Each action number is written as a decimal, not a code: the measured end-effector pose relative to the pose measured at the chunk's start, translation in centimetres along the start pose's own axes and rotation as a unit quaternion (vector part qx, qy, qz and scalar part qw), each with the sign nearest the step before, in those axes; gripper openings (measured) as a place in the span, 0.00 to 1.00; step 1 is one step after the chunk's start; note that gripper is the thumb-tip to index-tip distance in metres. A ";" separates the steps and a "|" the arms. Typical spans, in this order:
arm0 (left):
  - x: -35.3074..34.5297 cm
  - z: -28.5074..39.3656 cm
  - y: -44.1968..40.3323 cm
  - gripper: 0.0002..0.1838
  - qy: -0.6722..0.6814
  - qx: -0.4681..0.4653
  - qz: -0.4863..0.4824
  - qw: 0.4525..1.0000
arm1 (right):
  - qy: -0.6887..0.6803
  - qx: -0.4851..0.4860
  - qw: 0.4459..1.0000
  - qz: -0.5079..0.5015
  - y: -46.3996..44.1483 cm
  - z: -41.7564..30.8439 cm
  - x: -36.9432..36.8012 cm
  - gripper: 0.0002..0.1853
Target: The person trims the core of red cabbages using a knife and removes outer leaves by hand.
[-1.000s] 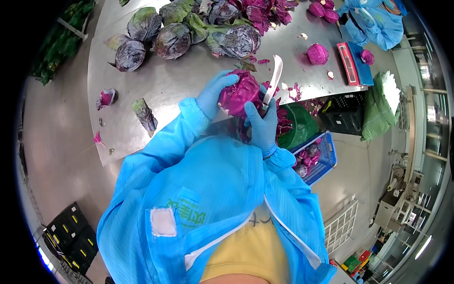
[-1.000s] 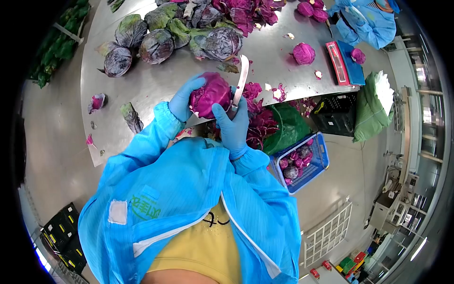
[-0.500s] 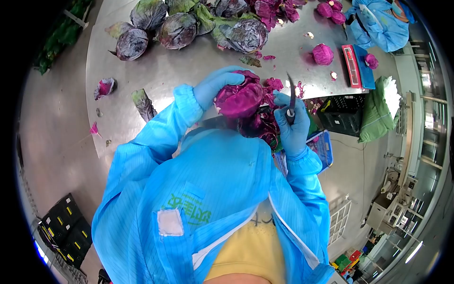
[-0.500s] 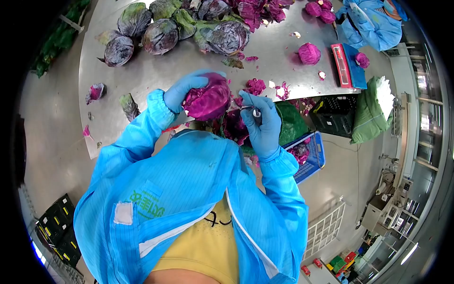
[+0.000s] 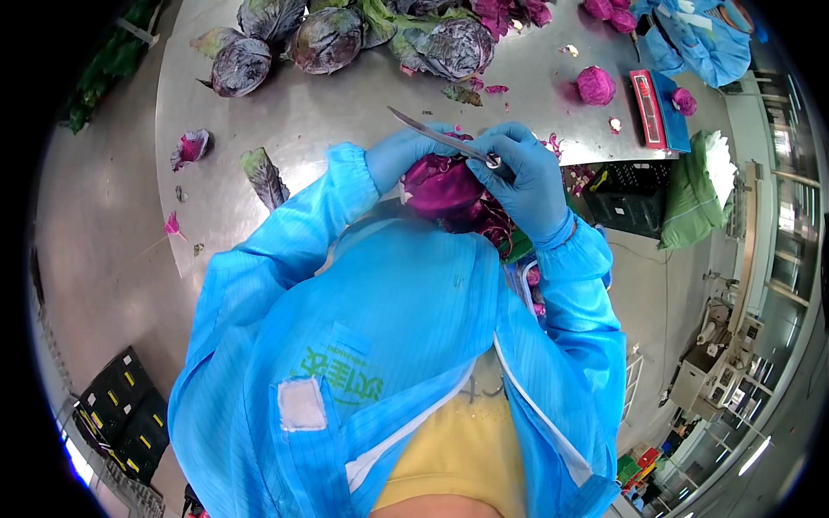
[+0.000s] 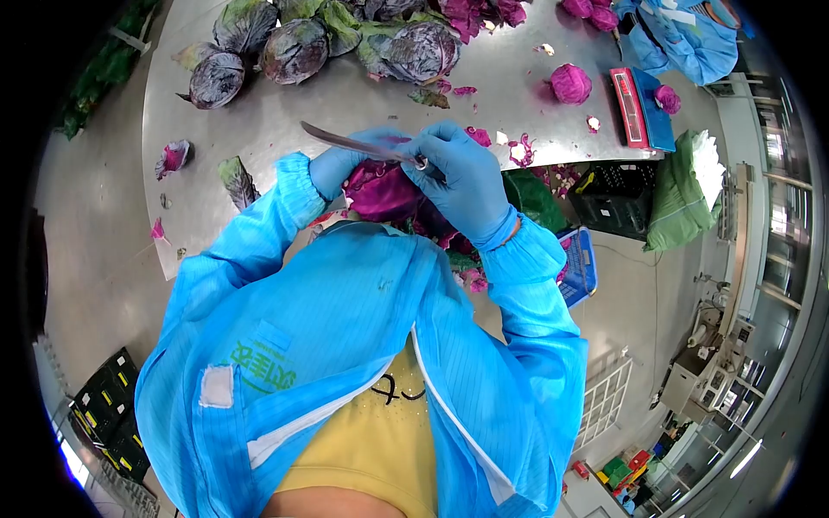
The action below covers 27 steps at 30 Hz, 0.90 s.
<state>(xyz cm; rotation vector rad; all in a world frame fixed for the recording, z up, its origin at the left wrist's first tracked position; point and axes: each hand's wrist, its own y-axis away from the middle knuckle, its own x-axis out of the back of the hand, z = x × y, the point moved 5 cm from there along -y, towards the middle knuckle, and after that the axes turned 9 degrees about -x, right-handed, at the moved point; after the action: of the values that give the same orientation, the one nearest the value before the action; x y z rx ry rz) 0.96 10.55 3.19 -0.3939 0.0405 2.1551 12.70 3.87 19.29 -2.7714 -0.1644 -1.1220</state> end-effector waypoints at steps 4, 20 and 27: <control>-1.2 3.2 1.0 0.23 0.049 0.023 0.025 0.998 | 0.014 -0.028 0.999 -0.013 -0.2 0.0 0.1 0.10; -3.7 3.9 0.7 0.24 0.181 0.069 -0.063 0.979 | -0.002 0.039 0.990 -0.138 0.0 1.6 0.4 0.10; -3.6 1.3 -0.7 0.20 0.035 0.052 -0.221 0.973 | 0.130 0.104 0.978 -0.123 1.6 1.0 0.8 0.10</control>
<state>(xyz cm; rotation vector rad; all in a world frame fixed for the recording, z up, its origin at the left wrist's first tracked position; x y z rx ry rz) 3.07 8.33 5.58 -0.3783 0.0961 1.6924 14.21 2.47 19.04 -2.4419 -0.5712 -1.4210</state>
